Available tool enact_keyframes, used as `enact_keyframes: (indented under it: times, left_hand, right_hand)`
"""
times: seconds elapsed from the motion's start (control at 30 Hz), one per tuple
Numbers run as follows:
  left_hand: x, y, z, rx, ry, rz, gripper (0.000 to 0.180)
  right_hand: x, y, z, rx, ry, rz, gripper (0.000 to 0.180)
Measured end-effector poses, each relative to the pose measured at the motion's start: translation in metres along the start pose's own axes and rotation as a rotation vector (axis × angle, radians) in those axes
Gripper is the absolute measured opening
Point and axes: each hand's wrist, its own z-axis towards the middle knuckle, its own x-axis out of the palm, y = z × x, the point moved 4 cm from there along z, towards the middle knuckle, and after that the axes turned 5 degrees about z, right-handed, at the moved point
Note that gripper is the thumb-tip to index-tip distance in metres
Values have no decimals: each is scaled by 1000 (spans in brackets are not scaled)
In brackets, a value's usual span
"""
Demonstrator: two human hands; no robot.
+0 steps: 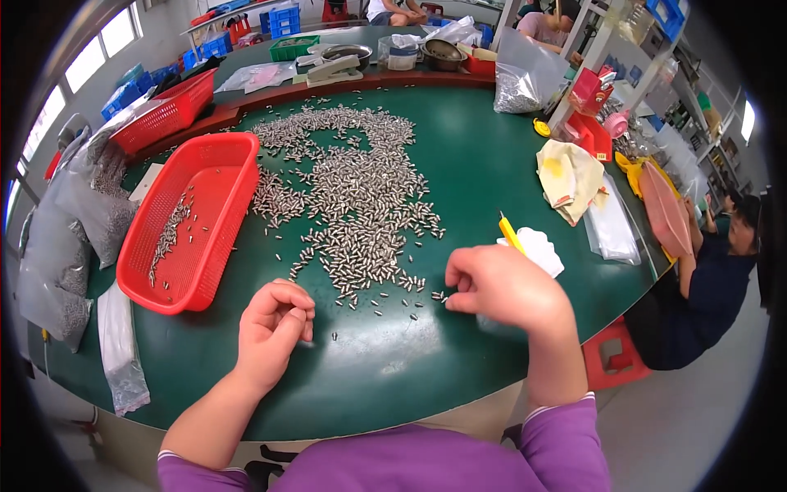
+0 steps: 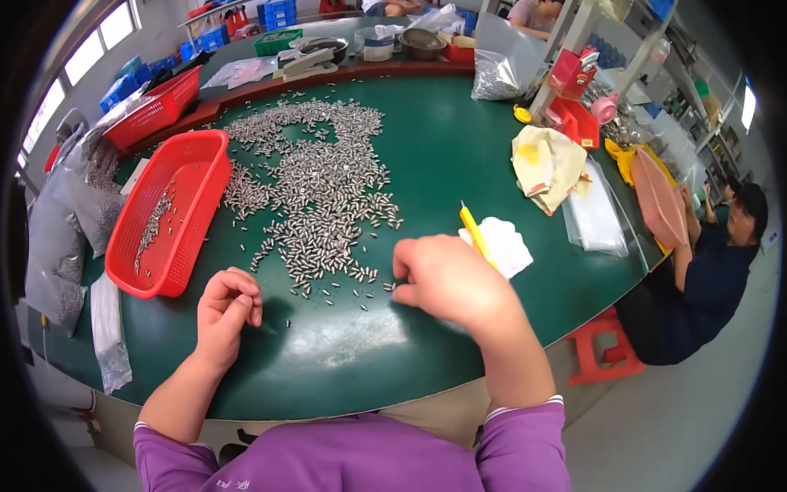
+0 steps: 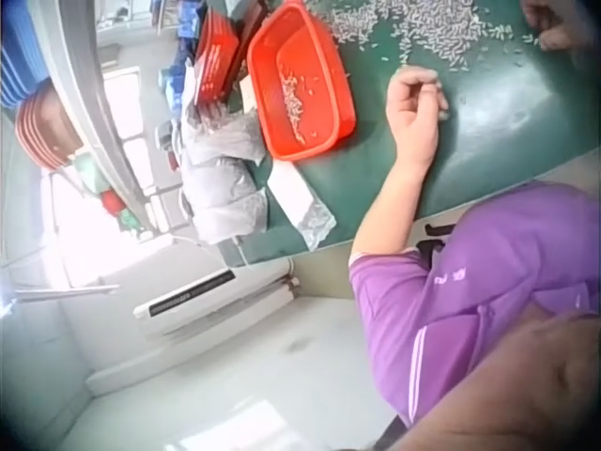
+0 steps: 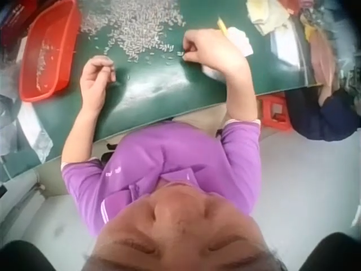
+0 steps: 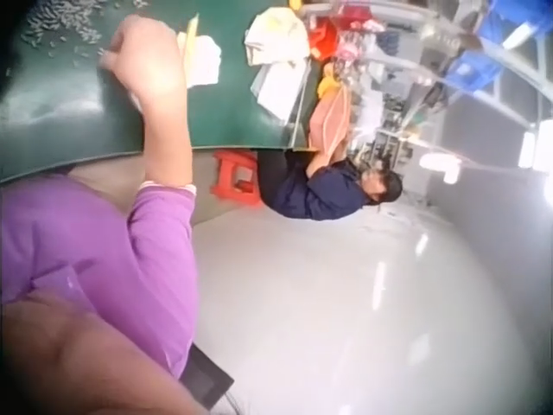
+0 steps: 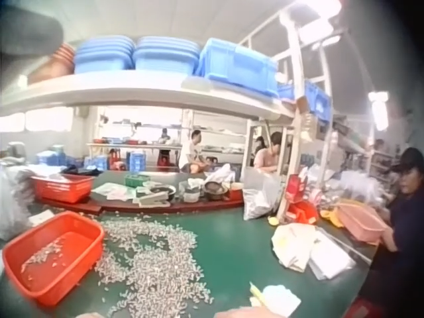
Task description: The worker is inspecting and sorting small silver metal components on a green workbench, using a yellow tool and a cloth.
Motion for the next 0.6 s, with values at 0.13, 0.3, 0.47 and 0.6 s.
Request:
enact_keyframes:
  times: [0.13,0.3,0.47,0.6]
  left_hand:
    - [7,2,4,-6,26,-1,14]
    - [7,-2,1,3,26,22,14]
    - [4,-1,1,1,16,13,15]
    - [5,-1,-1,13,30,5,15]
  right_hand:
    - [20,-3,7,-106,-80,-42,19]
    - [-12,-7,15,-282,-634,88,18]
    - [-26,-32,13,46,-371,66,13]
    - [1,-29,20,93,-93,2,15]
